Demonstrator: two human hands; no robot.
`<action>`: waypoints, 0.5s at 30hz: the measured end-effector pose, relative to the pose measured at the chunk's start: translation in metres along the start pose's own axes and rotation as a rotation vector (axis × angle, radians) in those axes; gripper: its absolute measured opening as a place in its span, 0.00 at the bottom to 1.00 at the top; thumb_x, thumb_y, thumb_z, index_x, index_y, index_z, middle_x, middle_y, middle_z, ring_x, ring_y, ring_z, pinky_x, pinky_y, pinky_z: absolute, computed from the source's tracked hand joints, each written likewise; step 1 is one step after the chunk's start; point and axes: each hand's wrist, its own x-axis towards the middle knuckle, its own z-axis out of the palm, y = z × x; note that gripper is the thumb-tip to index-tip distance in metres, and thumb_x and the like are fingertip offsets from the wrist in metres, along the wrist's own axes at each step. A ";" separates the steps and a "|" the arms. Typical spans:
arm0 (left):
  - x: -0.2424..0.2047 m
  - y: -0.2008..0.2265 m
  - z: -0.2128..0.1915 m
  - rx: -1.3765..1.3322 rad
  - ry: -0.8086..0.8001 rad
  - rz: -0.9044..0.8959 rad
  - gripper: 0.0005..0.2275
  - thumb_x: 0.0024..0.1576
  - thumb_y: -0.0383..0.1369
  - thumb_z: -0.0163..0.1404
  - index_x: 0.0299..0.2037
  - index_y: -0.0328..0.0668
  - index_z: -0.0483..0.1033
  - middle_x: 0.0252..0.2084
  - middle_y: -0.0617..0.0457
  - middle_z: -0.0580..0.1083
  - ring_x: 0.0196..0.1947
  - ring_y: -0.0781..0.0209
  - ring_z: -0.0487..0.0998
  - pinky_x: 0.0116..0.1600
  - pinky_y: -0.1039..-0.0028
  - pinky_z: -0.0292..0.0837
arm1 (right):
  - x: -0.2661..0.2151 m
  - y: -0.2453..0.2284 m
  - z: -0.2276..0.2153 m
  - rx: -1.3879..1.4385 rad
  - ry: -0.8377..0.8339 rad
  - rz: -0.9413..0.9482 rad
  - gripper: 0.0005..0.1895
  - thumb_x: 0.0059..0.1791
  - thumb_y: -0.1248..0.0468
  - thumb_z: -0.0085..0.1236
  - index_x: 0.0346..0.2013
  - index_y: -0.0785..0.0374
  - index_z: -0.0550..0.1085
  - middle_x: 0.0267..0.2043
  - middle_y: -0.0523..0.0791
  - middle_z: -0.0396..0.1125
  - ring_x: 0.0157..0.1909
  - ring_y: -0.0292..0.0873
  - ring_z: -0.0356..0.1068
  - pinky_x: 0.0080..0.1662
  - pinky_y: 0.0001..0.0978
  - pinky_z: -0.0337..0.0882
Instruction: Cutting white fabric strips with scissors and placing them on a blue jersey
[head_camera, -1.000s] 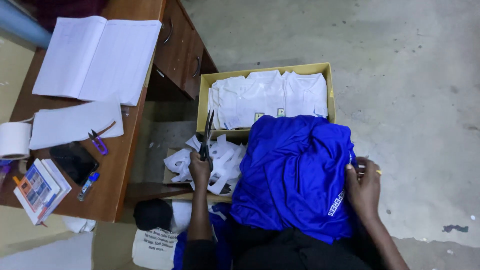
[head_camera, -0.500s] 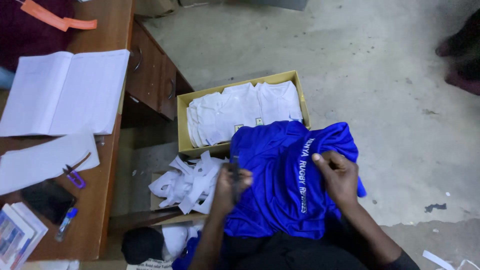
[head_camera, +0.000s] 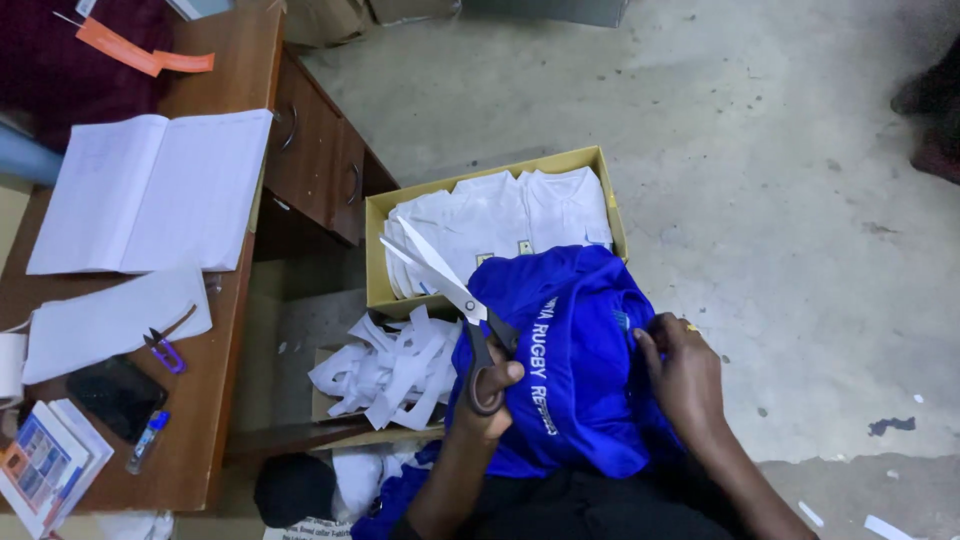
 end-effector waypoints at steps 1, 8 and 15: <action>-0.002 0.004 0.010 0.006 -0.001 -0.003 0.42 0.47 0.36 0.67 0.73 0.41 0.60 0.69 0.41 0.69 0.71 0.41 0.68 0.74 0.47 0.61 | -0.006 -0.008 -0.006 0.005 0.001 0.003 0.11 0.56 0.55 0.57 0.39 0.60 0.71 0.34 0.49 0.70 0.38 0.56 0.71 0.39 0.52 0.67; -0.019 0.000 0.030 0.312 -0.368 0.403 0.19 0.61 0.43 0.53 0.60 0.50 0.66 0.61 0.42 0.61 0.64 0.47 0.64 0.71 0.52 0.58 | 0.024 -0.006 0.026 0.379 -0.449 0.050 0.19 0.58 0.49 0.46 0.39 0.59 0.76 0.40 0.44 0.74 0.43 0.44 0.73 0.48 0.41 0.66; -0.011 0.010 0.004 -0.222 -0.065 0.145 0.32 0.55 0.37 0.66 0.69 0.40 0.66 0.64 0.36 0.73 0.65 0.35 0.73 0.69 0.41 0.68 | 0.038 0.026 0.060 0.135 -0.432 -0.039 0.33 0.49 0.36 0.58 0.48 0.63 0.73 0.48 0.54 0.73 0.51 0.58 0.73 0.52 0.50 0.70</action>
